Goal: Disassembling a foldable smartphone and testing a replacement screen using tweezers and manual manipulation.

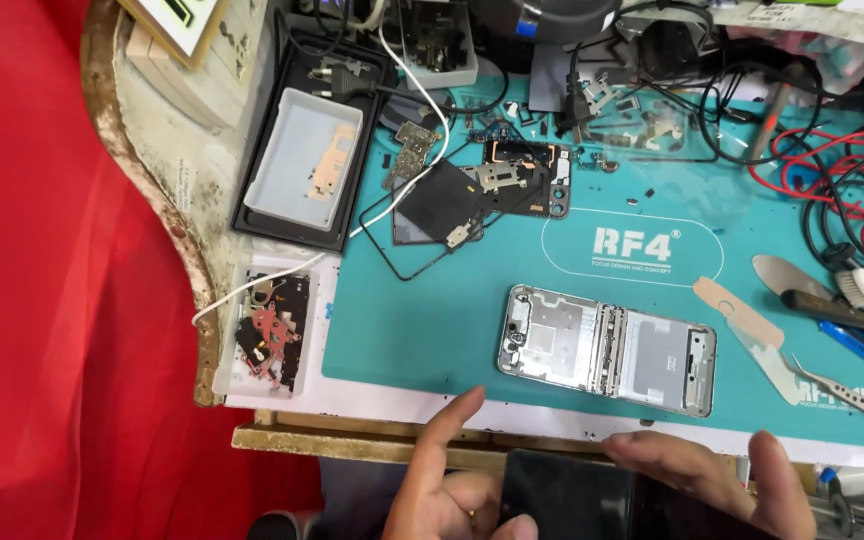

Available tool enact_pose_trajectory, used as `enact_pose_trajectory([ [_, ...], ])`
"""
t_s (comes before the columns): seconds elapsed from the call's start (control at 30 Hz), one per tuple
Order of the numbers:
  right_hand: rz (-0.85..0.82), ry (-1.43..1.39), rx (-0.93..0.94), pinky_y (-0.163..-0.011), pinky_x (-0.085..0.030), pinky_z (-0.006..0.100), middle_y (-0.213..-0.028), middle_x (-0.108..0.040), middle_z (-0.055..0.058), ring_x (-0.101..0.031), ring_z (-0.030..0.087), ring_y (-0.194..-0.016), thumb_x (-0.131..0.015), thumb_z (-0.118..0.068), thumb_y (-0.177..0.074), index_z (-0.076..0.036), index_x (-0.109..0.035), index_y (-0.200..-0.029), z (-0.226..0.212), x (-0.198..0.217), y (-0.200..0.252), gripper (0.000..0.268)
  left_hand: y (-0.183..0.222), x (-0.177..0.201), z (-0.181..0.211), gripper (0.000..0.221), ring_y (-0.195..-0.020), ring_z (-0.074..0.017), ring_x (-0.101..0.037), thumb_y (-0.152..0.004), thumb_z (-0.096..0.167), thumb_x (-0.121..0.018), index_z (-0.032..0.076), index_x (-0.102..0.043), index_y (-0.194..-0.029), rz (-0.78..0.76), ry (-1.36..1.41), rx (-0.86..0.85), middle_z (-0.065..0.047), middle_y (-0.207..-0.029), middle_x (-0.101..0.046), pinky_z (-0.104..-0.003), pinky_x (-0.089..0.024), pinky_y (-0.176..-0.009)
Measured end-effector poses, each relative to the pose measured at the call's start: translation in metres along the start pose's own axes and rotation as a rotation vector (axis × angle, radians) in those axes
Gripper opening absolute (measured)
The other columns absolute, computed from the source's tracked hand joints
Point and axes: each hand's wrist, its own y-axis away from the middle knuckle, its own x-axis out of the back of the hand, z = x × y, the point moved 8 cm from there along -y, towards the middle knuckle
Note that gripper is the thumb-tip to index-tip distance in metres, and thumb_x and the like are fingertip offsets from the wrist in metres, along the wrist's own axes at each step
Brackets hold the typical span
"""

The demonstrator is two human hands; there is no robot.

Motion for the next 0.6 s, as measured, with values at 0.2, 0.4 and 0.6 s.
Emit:
enact_pose_trajectory([
  [0.2,0.175,0.025,-0.014,-0.095,-0.048,0.056,-0.113,-0.063,0.044,-0.062,0.051,-0.102,-0.016,-0.032,-0.11,0.01,-0.048,-0.129,0.008,0.013,-0.009,0.056,-0.002,-0.006,0.012,0.093,-0.063,-0.0114,-0.061,-0.075,0.021,-0.083,0.03,-0.046,-0.16,0.005,0.062,-0.099,-0.006,-0.079,-0.082,-0.024,-0.047,-0.071],
  [0.4,0.02,0.112,0.17,-0.089,-0.054,0.052,-0.109,-0.064,0.042,-0.066,0.046,-0.097,-0.04,-0.014,-0.083,-0.005,-0.029,-0.143,0.011,0.018,-0.006,0.062,0.0,-0.022,0.036,0.093,-0.081,-0.0123,-0.076,-0.076,0.029,-0.079,0.029,-0.041,-0.161,-0.065,0.097,-0.193,-0.006,-0.093,-0.087,-0.025,-0.05,-0.082],
  [0.6,-0.243,0.45,0.441,-0.088,-0.056,0.045,-0.119,-0.06,0.027,-0.066,0.036,-0.098,-0.069,0.013,-0.049,-0.018,0.002,-0.166,-0.04,-0.011,-0.024,0.14,0.028,-0.029,0.105,0.034,-0.104,-0.0356,-0.065,-0.103,0.023,-0.049,-0.001,-0.061,-0.123,0.153,-1.104,-1.386,-0.018,-0.124,-0.071,-0.047,-0.054,-0.09],
])
